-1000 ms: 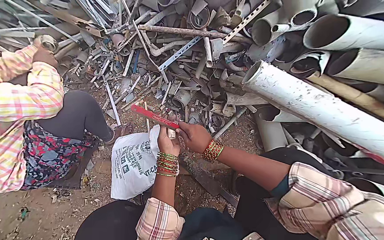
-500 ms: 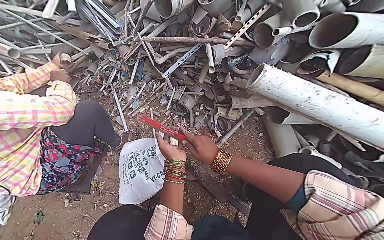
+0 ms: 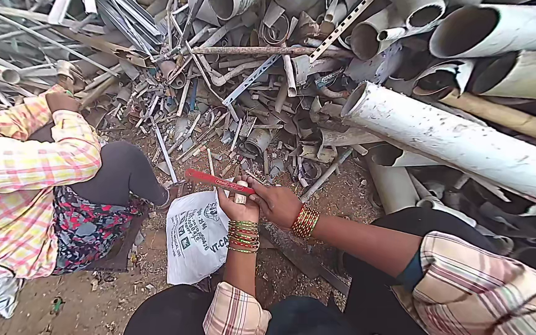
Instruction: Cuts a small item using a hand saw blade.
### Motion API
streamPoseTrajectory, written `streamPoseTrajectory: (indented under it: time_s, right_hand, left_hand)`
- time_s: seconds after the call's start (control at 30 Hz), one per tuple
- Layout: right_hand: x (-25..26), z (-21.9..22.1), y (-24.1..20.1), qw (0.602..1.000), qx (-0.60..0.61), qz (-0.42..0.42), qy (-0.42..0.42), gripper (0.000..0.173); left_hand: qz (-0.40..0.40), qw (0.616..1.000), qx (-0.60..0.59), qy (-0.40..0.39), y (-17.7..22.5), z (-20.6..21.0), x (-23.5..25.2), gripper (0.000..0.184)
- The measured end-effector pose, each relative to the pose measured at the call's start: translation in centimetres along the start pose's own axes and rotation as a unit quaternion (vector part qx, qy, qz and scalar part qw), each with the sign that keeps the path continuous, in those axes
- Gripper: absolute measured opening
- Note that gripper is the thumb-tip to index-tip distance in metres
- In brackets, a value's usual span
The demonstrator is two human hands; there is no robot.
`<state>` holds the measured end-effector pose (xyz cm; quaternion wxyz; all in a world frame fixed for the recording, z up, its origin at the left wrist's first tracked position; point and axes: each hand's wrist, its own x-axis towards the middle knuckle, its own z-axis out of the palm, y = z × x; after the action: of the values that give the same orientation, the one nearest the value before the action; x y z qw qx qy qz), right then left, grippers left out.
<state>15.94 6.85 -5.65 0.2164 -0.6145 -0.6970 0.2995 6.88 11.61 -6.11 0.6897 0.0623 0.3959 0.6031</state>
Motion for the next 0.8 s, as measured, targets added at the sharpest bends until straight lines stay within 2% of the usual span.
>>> streamPoseTrajectory:
  time_s: [0.1,0.2,0.3,0.47,0.53,0.7,0.8]
  right_hand:
    - [0.6,0.2,0.8,0.998,0.011,0.018,0.054,0.036]
    - [0.0,0.7,-0.1,0.999,0.026,0.009,0.022,0.042]
    - [-0.2,0.4,-0.6,0.999,-0.002,-0.007,-0.034,0.041]
    - [1.1,-0.3,0.5,0.999,-0.023,0.037,0.018,0.045]
    - [0.9,-0.3,0.1,0.999,-0.024,0.039,0.004,0.045]
    - [-0.2,0.5,-0.8,0.996,-0.051,-0.044,-0.05,0.036]
    - [-0.1,0.4,-0.4,0.994,-0.054,-0.086,-0.035,0.034]
  left_hand:
    - [0.001,1.0,-0.002,-0.012,-0.1,0.0,-0.5,0.06]
    - [0.012,1.0,0.009,0.002,0.1,0.0,-0.2,0.06]
    - [0.004,1.0,0.002,-0.003,0.1,-0.7,0.6,0.06]
    - [-0.005,0.999,0.03,0.01,-0.1,-0.1,-0.6,0.063]
    - [0.002,0.999,0.037,0.025,0.0,0.1,-0.7,0.062]
    - [-0.009,1.0,0.011,-0.001,0.1,-0.9,0.7,0.069]
    - [-0.001,0.999,0.022,-0.028,0.2,-1.4,0.8,0.07]
